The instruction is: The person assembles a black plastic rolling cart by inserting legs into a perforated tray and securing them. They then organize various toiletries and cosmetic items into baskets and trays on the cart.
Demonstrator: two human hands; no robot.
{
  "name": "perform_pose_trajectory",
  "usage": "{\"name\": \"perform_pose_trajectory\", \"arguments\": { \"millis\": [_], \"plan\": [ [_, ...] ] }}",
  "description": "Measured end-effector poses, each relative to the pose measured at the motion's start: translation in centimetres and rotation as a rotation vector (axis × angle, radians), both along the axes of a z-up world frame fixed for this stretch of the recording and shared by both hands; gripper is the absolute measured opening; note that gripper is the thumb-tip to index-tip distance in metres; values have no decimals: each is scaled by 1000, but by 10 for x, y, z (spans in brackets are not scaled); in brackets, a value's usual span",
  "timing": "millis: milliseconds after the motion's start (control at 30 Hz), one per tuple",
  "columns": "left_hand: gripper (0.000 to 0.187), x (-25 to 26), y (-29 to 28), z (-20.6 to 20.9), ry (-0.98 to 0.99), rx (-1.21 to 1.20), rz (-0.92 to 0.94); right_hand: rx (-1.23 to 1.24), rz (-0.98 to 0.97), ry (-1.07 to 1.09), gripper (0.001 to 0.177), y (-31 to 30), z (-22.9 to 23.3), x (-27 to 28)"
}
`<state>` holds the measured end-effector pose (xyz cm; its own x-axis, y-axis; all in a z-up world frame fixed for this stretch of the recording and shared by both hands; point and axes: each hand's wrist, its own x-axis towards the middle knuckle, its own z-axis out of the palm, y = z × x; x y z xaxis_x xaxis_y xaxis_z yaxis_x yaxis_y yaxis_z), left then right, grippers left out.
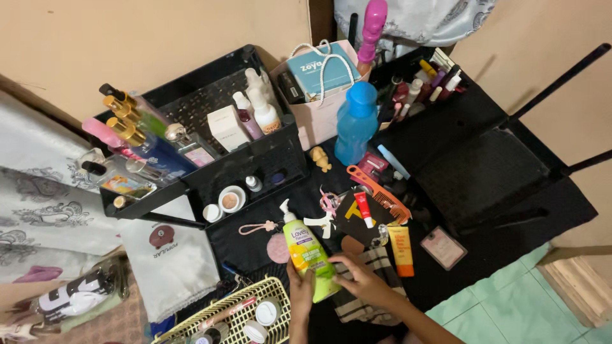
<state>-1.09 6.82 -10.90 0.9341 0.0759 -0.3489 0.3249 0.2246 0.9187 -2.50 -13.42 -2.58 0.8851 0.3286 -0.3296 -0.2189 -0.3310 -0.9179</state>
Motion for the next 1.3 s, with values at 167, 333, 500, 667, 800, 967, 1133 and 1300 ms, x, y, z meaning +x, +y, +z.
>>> {"name": "perform_pose_trajectory", "arguments": {
  "millis": [167,333,500,667,800,967,1133,1300],
  "plan": [
    [84,-3,-3,24,-275,499,-40,83,39,-159,40,-14,6,17],
    [91,6,-8,82,-359,654,-44,67,-47,-77,39,-31,21,48],
    [67,27,-15,116,-408,489,-89,6,-105,-296,36,-49,63,68],
    [48,41,-45,124,-477,327,-272,69,-228,-313,31,-81,114,43],
    [42,30,-80,124,-371,119,-464,58,-296,-207,39,-117,147,13],
    [38,12,-142,122,-296,-63,-543,169,-268,-170,41,-185,187,-21],
    [36,8,-209,114,-377,-65,-450,111,-194,-347,39,-281,215,-39],
    [39,24,-267,109,-326,-117,-216,190,-309,-444,37,-356,210,18]
  ]
}}
